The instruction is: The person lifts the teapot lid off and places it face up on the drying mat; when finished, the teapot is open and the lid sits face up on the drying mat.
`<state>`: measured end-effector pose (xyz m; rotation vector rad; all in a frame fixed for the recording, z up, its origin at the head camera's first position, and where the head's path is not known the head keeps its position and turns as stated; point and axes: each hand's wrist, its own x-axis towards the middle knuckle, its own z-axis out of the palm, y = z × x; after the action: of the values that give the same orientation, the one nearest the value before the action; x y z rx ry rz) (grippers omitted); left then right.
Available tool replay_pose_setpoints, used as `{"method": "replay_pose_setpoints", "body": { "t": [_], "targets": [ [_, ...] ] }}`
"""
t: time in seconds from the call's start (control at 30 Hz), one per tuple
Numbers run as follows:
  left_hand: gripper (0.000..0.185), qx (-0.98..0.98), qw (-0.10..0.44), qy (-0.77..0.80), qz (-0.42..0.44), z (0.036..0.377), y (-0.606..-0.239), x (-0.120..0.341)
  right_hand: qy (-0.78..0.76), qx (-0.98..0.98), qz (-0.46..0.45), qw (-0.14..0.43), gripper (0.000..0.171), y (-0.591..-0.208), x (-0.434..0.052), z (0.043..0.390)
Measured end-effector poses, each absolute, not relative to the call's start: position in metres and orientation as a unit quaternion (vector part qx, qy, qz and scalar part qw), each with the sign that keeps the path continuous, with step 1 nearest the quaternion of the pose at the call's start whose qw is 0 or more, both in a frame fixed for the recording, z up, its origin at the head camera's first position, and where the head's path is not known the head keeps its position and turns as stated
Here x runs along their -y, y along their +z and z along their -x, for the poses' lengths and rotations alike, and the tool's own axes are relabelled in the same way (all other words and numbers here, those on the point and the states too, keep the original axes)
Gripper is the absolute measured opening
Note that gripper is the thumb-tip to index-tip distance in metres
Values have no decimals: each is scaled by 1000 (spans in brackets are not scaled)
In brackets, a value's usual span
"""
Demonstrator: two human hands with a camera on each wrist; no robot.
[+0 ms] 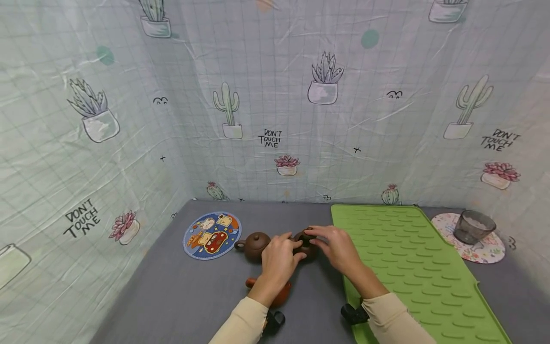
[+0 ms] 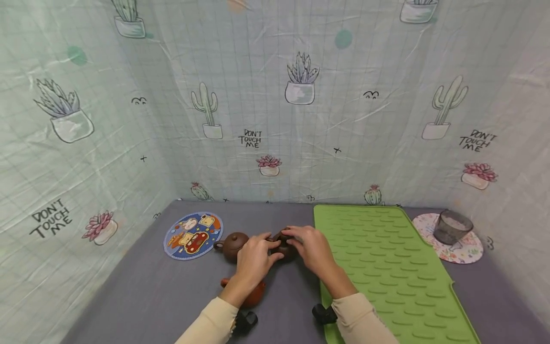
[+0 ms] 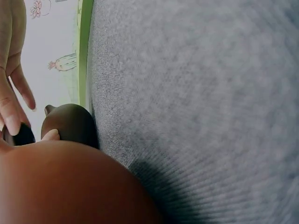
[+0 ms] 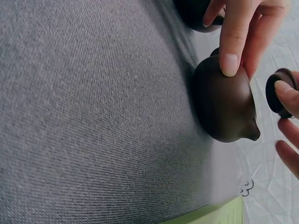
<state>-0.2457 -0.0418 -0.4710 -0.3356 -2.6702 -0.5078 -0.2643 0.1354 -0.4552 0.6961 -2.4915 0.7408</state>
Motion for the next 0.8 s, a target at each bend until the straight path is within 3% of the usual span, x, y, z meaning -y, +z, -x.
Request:
{"method": "replay_pose_setpoints", "body": {
  "t": [0.3,0.57,0.8],
  "targets": [
    [37,958,197,-171,118,246,-471,41,308,902,-219,207,30,-451,-137,261],
    [36,957,195,-178,119,245,-470,42,315,888,-220,252,16,-451,-142,258],
    [37,956,181,-195,120,246,-469,43,326,886,-242,223,13,-445,-151,258]
  ]
}}
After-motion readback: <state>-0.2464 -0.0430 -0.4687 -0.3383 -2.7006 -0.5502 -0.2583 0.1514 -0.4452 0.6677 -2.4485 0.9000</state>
